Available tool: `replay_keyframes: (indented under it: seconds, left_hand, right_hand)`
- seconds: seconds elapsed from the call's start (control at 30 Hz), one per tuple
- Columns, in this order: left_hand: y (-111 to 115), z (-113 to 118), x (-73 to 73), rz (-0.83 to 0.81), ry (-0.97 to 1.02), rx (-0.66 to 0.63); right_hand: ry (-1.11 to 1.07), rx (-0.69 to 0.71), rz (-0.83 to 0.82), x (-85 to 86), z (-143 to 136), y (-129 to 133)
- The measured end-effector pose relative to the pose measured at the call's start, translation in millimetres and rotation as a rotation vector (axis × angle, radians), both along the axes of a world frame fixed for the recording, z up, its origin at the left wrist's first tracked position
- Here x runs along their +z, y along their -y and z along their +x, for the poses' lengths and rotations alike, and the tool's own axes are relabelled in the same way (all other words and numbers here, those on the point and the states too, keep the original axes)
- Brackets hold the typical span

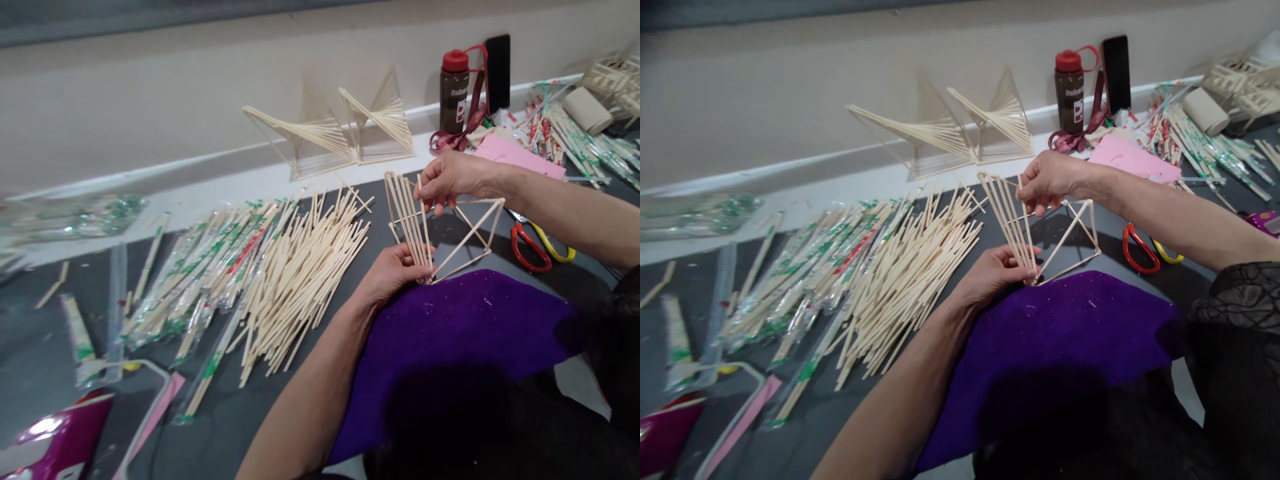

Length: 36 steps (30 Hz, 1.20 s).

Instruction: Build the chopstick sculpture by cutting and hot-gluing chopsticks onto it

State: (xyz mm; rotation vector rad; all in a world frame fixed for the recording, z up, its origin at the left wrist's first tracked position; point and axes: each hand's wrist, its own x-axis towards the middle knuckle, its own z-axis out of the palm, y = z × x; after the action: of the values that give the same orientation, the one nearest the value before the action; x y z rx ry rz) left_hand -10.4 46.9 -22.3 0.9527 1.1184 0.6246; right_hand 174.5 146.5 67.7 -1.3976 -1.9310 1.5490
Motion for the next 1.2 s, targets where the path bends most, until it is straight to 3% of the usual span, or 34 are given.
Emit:
replay_keyframes:
  seconds: [0.47, 0.87, 1.2]
  left_hand:
    - [1.2, -0.6, 3.0, -0.041, -0.010, 0.032]
    - [0.5, -1.8, 2.3, -0.041, -0.032, 0.016]
    - [1.0, -1.8, 3.4, -0.039, -0.029, 0.018]
  right_hand:
    - [-0.054, 0.066, -0.045, -10.5, -2.6, -5.9]
    - [-0.062, 0.154, -0.089, -6.0, -7.2, -3.9]
    - [-0.061, 0.123, -0.078, -3.3, -7.0, 0.1]
